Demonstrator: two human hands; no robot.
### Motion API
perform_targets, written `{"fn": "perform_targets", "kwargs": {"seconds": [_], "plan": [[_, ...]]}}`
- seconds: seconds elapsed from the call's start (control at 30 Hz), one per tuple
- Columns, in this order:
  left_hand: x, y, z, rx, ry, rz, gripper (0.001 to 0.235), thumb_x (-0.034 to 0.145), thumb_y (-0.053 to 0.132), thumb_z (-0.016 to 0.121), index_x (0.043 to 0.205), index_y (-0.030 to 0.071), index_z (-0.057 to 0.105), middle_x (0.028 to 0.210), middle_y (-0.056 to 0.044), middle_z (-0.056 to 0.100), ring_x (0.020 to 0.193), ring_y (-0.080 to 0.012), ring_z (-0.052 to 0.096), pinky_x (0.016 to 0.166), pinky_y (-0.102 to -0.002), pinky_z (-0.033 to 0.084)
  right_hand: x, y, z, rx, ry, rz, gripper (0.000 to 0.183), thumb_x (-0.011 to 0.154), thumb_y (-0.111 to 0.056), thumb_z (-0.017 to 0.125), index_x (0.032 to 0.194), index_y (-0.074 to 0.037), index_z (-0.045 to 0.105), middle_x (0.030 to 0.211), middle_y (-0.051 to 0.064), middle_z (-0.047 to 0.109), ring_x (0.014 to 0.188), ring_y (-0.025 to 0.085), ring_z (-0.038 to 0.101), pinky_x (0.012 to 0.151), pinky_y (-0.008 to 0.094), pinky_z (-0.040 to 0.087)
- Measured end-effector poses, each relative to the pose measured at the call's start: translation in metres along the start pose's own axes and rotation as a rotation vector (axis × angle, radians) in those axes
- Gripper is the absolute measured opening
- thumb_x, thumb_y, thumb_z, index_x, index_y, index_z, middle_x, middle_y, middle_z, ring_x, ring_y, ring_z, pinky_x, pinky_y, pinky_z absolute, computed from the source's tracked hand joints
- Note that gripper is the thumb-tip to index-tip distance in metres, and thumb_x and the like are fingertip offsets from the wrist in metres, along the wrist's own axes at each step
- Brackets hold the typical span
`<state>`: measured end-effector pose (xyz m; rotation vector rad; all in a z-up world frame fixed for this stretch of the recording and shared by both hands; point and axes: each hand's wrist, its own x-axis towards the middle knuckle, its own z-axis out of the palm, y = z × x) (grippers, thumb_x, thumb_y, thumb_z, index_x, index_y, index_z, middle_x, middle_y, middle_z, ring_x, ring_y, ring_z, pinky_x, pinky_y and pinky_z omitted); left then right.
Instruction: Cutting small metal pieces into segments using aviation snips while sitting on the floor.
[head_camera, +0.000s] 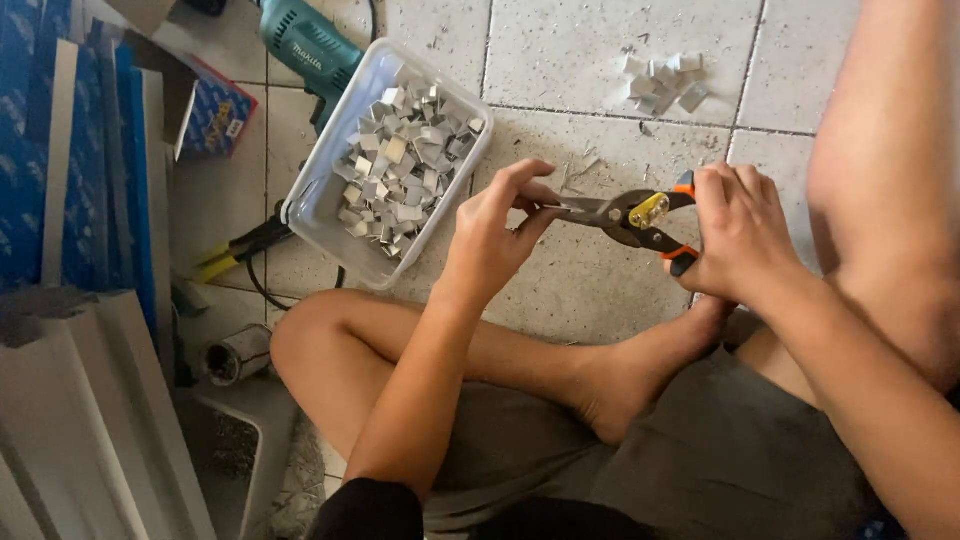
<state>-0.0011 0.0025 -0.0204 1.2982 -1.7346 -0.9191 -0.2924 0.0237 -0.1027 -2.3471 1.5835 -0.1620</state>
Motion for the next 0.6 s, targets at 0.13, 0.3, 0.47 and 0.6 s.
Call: {"fn": "perform_targets", "kwargs": {"seconds": [0.13, 0.3, 0.47, 0.6], "plan": [[-0.002, 0.004, -0.004, 0.011, -0.079, 0.002, 0.048, 0.081, -0.008, 0.078, 0.122, 0.005, 0.057, 0.094, -0.004, 0.075, 0.082, -0.0143, 0.073, 0.076, -0.028, 0.059, -0.004, -0.004, 0.002, 0.017, 0.005, 0.026, 0.073, 0.049, -0.02, 0.083, 0.111, 0.0, 0.051, 0.107, 0.018, 0.059, 0.1, 0.035, 0.051, 0.098, 0.045, 0.039], [-0.004, 0.006, -0.002, 0.052, -0.084, 0.032, 0.045, 0.08, -0.007, 0.078, 0.119, 0.004, 0.058, 0.092, -0.004, 0.075, 0.08, -0.0138, 0.073, 0.072, -0.027, 0.058, -0.007, -0.001, -0.001, -0.049, 0.079, -0.002, 0.065, 0.052, -0.016, 0.08, 0.106, 0.0, 0.049, 0.101, 0.017, 0.06, 0.094, 0.033, 0.054, 0.099, 0.043, 0.04], [-0.006, 0.011, -0.002, 0.066, -0.026, 0.023, 0.054, 0.079, -0.009, 0.079, 0.125, 0.008, 0.055, 0.092, -0.002, 0.077, 0.081, -0.0122, 0.074, 0.075, -0.025, 0.061, 0.003, -0.002, -0.021, 0.061, 0.376, -0.143, 0.033, 0.077, -0.005, 0.062, 0.106, 0.005, 0.051, 0.095, 0.02, 0.053, 0.09, 0.035, 0.045, 0.092, 0.047, 0.038], [-0.006, 0.005, -0.001, 0.062, -0.029, 0.026, 0.057, 0.079, -0.004, 0.083, 0.128, 0.008, 0.054, 0.091, -0.002, 0.076, 0.081, -0.0122, 0.074, 0.074, -0.025, 0.061, 0.002, 0.0, -0.017, 0.122, 0.155, -0.106, 0.114, 0.038, -0.026, 0.083, 0.139, 0.009, 0.042, 0.133, 0.025, 0.051, 0.126, 0.042, 0.043, 0.115, 0.05, 0.029]]}}
